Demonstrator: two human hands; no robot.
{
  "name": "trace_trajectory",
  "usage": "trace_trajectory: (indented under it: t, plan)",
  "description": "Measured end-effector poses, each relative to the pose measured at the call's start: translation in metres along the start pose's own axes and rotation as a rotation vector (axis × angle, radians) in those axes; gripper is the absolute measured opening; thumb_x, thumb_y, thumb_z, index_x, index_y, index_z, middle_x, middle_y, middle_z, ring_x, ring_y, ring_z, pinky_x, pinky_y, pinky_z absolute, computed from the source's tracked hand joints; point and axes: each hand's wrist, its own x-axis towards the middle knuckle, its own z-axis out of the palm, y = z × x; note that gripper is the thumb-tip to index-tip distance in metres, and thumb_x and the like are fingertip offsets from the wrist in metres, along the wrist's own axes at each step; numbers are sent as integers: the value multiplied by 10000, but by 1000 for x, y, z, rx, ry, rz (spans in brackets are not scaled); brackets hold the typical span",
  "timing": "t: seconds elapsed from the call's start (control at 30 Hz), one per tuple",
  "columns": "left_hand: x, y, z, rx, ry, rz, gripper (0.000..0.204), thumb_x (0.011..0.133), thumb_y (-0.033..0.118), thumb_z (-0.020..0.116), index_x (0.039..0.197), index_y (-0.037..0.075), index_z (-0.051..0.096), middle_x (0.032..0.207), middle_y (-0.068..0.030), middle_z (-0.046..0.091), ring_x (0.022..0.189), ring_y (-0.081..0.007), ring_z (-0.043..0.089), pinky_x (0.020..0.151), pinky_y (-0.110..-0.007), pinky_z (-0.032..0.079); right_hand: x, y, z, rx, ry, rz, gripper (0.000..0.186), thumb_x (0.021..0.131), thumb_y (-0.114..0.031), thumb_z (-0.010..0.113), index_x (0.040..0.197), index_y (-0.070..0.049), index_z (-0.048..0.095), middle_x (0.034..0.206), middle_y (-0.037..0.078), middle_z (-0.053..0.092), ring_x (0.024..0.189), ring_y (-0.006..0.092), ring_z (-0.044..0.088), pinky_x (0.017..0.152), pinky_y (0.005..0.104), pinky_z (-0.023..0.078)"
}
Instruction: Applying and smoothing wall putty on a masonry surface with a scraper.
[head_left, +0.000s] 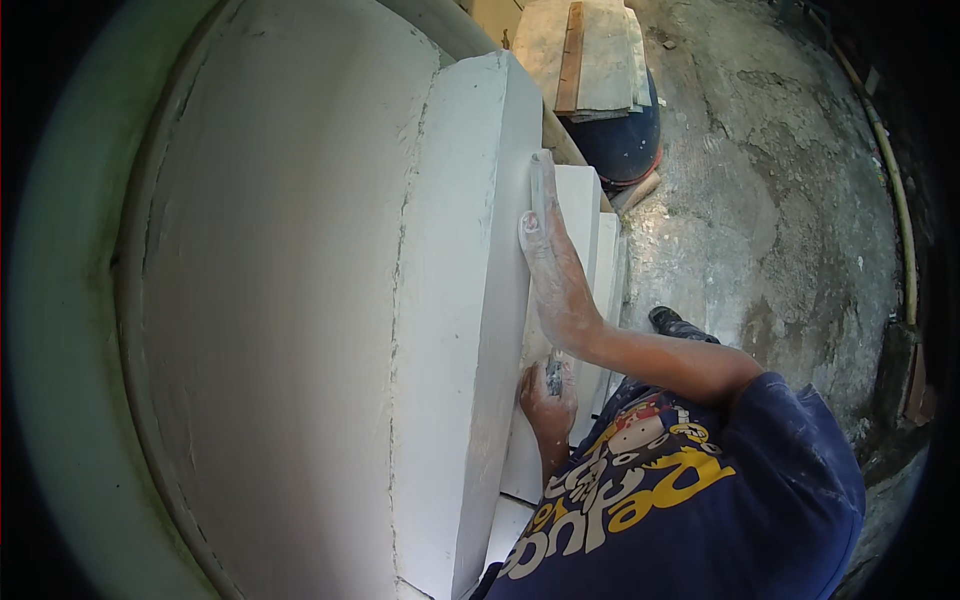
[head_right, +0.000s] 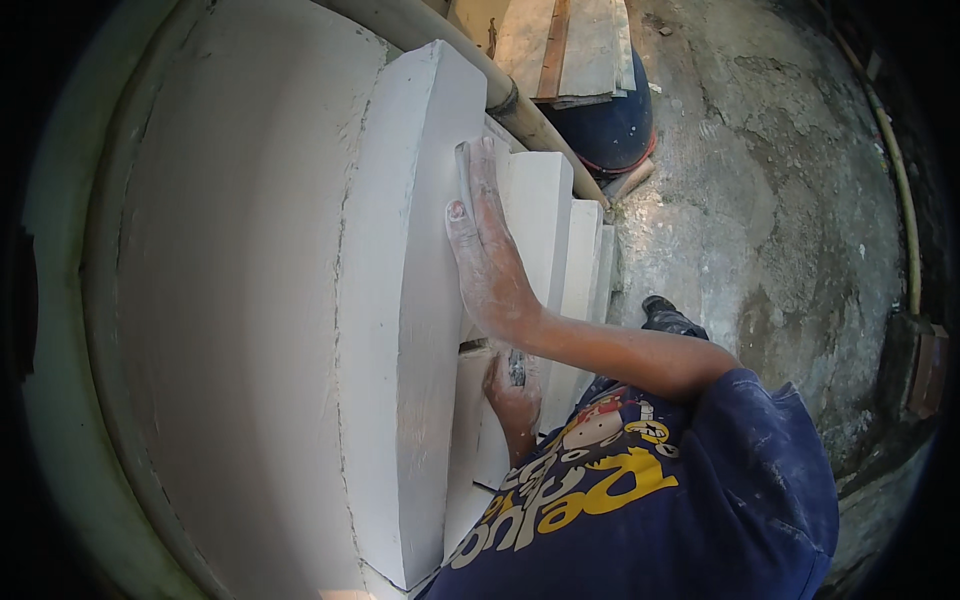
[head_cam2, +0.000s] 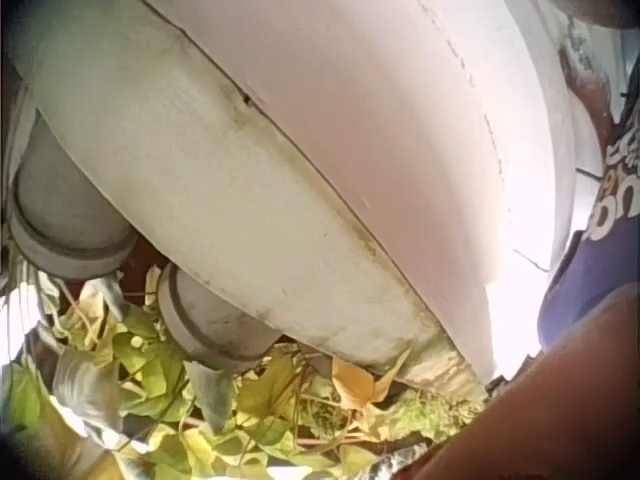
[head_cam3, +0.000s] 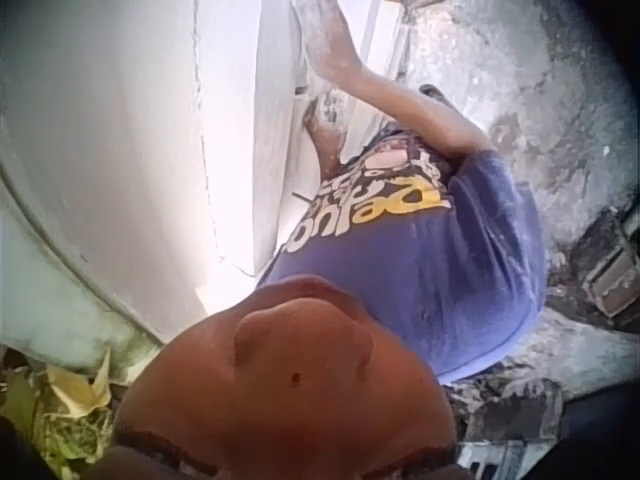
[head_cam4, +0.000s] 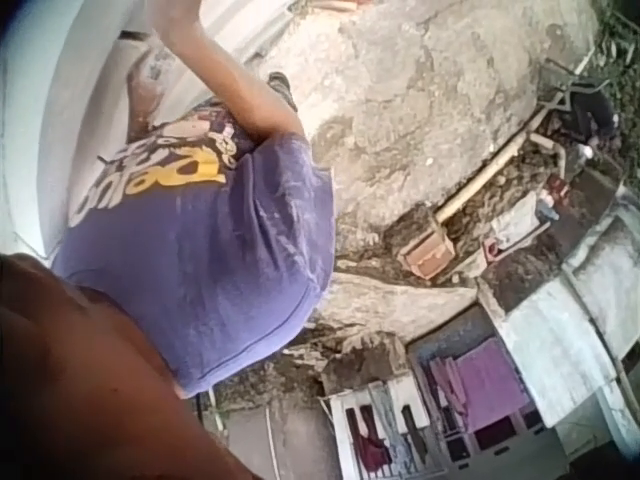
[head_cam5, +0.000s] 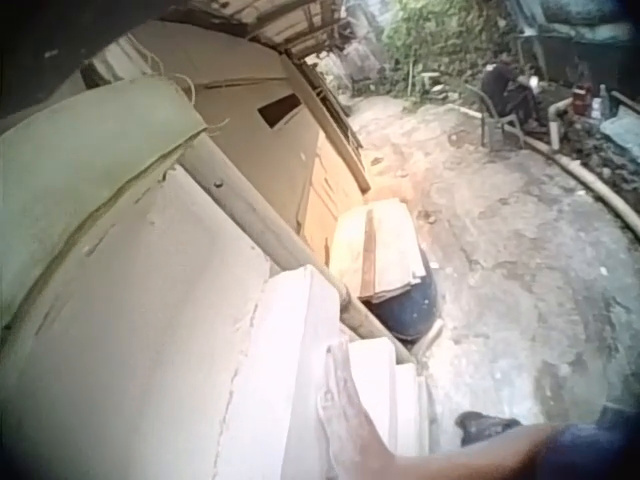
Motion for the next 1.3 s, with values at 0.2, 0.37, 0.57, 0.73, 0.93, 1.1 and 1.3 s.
trace_trajectory:
  t: [0.2,0.37,0.57,0.73,0.93,1.1,1.3]
  plan:
    - [5,11,-2,23,-51,7,218,841,123,729,996,-9,651,877,-215,631,837,-448,607,734,-521,489,48,13,-20,348,2,194,688,1118,-348,308,1622,-41,-45,1678,250,87,1562,364,94,1270,417,106]
    - [3,2,-2,-47,-43,6,291,769,89,766,1018,-12,654,947,-216,654,890,-449,625,774,-507,509,-1,2,-16,389,-99,140,649,1119,-342,303,1630,-49,31,1686,218,112,1562,360,110,1267,410,120]
    - [11,-6,8,-25,-55,109,319,752,46,742,1047,-21,642,1012,-236,664,928,-453,644,829,-482,522,9,4,-23,355,-99,94,613,1111,-291,357,1616,-16,147,1686,199,139,1567,332,104,1265,397,131]
    - [36,62,1,8,22,-77,242,832,78,731,1010,-31,608,914,-217,623,811,-407,613,758,-457,500,20,21,-71,394,-124,292,573,1110,-352,406,1531,35,374,1411,195,548,1245,208,531,1076,324,397]
    - [39,101,-19,-168,98,-289,253,919,100,718,1121,-18,624,835,-59,559,740,-166,525,669,-317,449,8,51,-94,303,-112,322,508,1085,-309,497,1482,7,462,1158,122,601,1011,155,551,929,313,454]
    - [43,134,-54,-580,58,-570,300,956,170,708,1191,-6,646,830,24,584,682,-58,476,617,-210,385,-21,25,-89,324,-426,219,586,1035,-265,583,1538,-25,404,1274,154,576,1129,218,568,1006,348,444]
    - [31,133,-63,-576,101,-515,287,941,165,720,1160,-10,662,835,35,586,700,-45,481,597,-198,357,-46,17,-78,538,-449,387,610,978,-234,679,1498,-25,437,1292,155,588,1118,197,603,970,329,492]
